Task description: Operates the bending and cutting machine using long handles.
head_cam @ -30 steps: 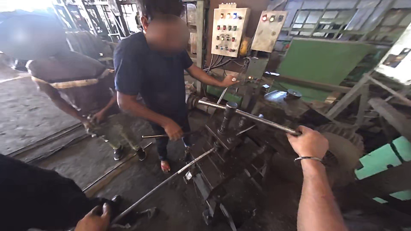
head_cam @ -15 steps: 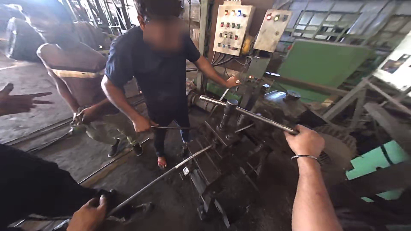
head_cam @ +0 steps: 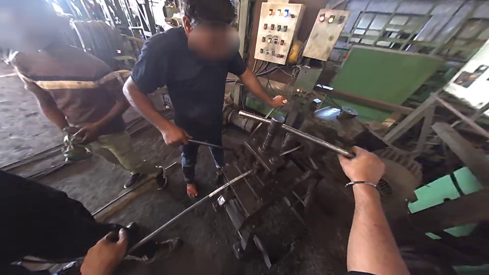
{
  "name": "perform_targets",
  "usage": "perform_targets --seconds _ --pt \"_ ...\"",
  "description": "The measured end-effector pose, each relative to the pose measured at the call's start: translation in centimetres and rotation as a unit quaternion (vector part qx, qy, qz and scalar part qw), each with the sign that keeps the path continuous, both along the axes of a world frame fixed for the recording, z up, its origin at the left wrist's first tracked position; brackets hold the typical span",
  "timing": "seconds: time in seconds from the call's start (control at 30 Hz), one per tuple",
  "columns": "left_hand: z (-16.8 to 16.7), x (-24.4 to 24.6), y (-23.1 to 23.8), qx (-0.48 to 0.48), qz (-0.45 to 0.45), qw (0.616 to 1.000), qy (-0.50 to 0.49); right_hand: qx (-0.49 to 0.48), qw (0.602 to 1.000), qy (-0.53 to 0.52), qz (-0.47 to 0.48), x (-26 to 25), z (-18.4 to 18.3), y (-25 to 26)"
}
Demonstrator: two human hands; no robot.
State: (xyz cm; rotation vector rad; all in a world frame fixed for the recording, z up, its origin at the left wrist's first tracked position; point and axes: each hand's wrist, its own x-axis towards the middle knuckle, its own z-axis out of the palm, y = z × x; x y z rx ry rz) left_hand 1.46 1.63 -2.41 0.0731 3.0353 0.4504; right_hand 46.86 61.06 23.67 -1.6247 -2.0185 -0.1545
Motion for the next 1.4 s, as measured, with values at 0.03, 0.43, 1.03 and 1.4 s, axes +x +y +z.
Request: perform_targets --seconds 0.03,0.43,1.03,1.4 --pt "0.05 0.05 0.1 0.001 0.002 1.0 0.001 0.003 1.0 0.0 -0.002 0.01 0.0 0.03" --pt "0.28 0.38 0.36 -0.003 0.008 1.0 0.013 0.008 1.0 -0.004 0.0 0.14 -0.14 0.09" --pt "0.1 -0.36 0.23 -0.012 -0.007 1.0 -0.015 0.005 1.0 0.004 0.0 0.18 -0.24 0.53" --pt "0.33 0.12 0.74 -0.03 0.006 0.999 -0.016 0.001 1.0 0.012 -0.001 0.14 -0.21 0.7"
